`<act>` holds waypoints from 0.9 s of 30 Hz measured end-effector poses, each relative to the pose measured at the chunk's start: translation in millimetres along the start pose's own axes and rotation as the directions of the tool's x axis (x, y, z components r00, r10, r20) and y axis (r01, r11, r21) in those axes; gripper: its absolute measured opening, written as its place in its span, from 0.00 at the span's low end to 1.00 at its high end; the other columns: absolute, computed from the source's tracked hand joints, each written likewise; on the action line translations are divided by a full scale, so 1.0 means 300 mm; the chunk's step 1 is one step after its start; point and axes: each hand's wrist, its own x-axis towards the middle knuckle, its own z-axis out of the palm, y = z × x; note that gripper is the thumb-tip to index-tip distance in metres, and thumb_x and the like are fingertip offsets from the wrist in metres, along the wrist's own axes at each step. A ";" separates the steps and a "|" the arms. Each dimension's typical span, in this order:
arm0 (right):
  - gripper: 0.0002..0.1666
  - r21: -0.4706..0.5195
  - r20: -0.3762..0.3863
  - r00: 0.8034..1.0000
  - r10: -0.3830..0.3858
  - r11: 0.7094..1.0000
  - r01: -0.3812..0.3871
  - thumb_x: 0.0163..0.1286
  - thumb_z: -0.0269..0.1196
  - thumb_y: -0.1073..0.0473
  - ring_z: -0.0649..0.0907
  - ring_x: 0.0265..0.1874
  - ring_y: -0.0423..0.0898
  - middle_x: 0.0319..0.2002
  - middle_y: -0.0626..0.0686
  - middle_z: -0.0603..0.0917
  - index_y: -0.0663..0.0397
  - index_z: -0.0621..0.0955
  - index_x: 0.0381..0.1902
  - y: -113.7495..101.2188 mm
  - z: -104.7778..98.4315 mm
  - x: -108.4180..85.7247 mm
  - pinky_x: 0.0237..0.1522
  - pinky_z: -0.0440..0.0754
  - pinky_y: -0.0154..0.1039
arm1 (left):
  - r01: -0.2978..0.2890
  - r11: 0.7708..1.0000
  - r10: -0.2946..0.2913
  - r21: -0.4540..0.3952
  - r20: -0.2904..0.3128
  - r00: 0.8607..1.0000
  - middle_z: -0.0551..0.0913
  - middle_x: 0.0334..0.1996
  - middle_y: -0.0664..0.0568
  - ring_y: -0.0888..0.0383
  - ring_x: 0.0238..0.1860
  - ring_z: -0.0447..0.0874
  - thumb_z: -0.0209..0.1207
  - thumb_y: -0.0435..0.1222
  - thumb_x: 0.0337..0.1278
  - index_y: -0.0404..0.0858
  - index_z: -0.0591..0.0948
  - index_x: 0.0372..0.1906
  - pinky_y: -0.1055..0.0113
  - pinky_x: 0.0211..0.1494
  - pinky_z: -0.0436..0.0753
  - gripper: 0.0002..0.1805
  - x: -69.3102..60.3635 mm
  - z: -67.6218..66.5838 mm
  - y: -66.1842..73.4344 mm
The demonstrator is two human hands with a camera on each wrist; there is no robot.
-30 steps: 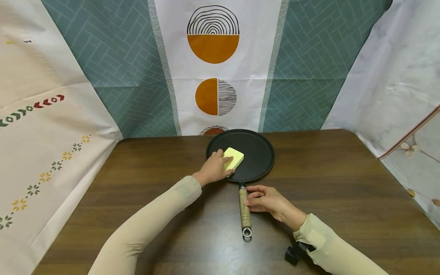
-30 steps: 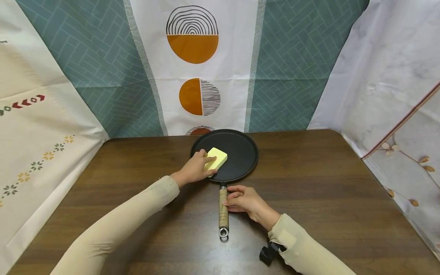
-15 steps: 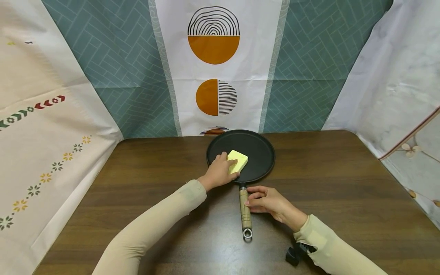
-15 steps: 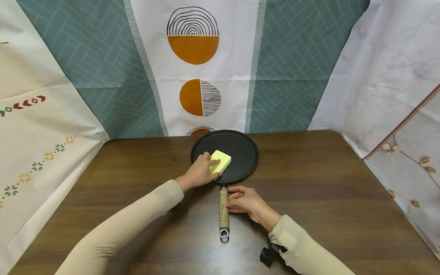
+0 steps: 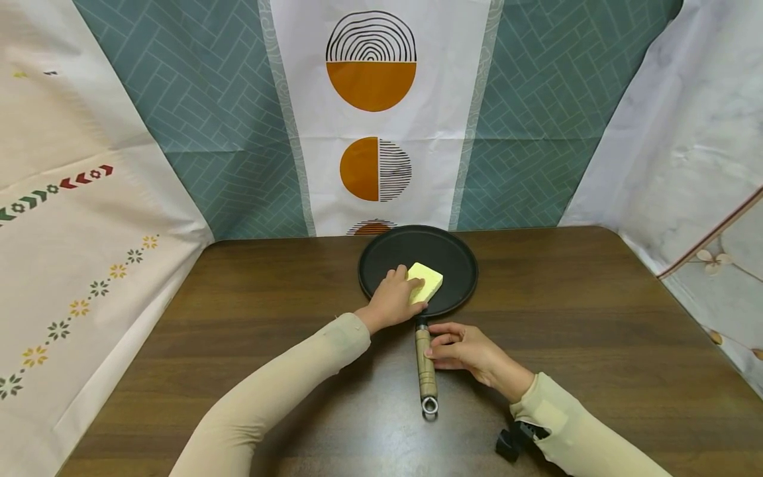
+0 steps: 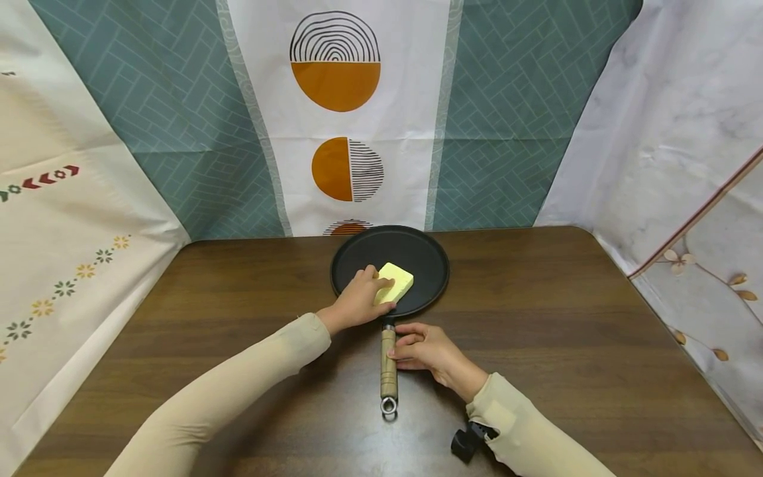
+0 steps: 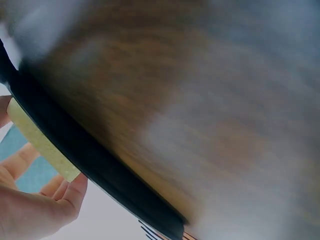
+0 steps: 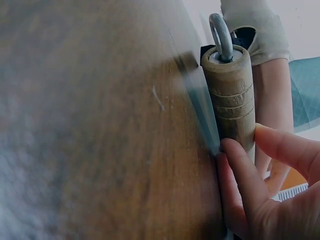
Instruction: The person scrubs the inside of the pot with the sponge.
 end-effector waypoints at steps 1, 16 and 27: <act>0.35 -0.001 0.001 1.000 -0.001 1.000 0.001 0.61 0.64 0.73 0.83 0.35 0.42 0.33 0.50 0.79 0.75 0.64 0.64 0.000 0.000 0.000 0.46 0.81 0.47 | -0.004 1.000 0.004 0.003 -0.001 1.000 0.70 0.46 0.43 0.51 0.42 0.67 0.63 0.50 0.58 0.41 0.78 0.62 0.62 0.41 0.71 0.29 0.003 0.002 0.005; 0.36 0.000 0.009 1.000 -0.001 1.000 0.001 0.61 0.64 0.73 0.82 0.35 0.42 0.33 0.50 0.79 0.75 0.63 0.65 0.007 -0.004 0.002 0.47 0.81 0.47 | -0.054 0.998 0.053 0.023 0.028 0.998 0.70 0.48 0.44 0.53 0.41 0.67 0.62 0.51 0.59 0.43 0.77 0.62 0.63 0.41 0.72 0.28 0.056 0.022 0.067; 0.36 -0.003 0.012 1.000 0.000 1.000 0.000 0.61 0.64 0.72 0.82 0.34 0.42 0.33 0.51 0.79 0.75 0.63 0.65 0.001 -0.004 0.002 0.47 0.81 0.47 | -0.066 0.997 0.065 0.031 0.030 0.997 0.71 0.48 0.46 0.54 0.40 0.66 0.62 0.51 0.60 0.44 0.78 0.62 0.65 0.42 0.71 0.28 0.090 0.029 0.094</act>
